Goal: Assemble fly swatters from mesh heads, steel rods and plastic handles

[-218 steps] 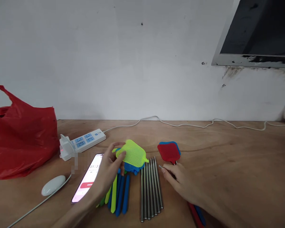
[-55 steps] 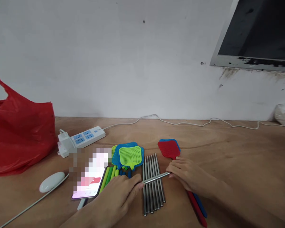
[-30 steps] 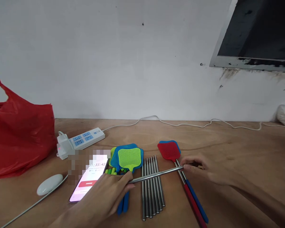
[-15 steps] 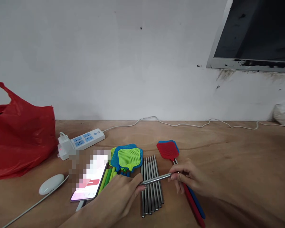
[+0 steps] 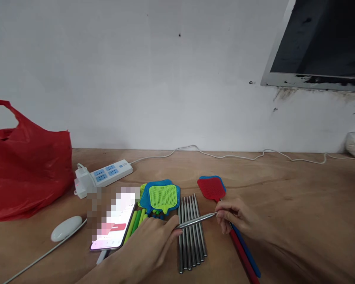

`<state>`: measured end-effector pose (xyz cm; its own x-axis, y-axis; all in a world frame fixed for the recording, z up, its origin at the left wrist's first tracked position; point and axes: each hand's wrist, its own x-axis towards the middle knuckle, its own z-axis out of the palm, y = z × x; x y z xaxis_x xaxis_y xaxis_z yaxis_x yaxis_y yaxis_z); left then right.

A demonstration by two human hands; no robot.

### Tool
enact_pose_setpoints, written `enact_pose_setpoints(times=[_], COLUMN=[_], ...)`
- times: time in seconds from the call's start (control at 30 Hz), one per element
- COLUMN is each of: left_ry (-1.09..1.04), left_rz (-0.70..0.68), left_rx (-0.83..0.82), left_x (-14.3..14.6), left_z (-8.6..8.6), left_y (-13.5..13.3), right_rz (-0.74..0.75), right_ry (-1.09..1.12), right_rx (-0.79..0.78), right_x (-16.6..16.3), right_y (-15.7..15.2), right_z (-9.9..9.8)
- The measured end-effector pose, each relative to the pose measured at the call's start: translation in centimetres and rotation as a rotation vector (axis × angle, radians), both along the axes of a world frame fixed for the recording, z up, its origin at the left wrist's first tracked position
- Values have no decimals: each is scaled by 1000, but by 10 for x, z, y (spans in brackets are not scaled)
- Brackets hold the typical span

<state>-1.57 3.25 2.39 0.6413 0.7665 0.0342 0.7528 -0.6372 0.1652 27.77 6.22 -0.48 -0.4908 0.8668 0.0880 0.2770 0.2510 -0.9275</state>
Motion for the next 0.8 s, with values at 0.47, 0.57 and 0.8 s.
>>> enact_pose_setpoints(times=[0.47, 0.57, 0.8], left_ry=[-155, -180, -284], left_rz=[90, 88, 22], left_rx=[-166, -213, -177], left_x=[21, 18, 9], left_z=[-1, -2, -3], left_y=[4, 4, 4], right_rz=[-247, -250, -569], right_ry=[413, 469, 695], right_rx=[-166, -205, -170], right_x=[-39, -49, -40], right_y=[4, 0, 20], right_z=[12, 10, 8])
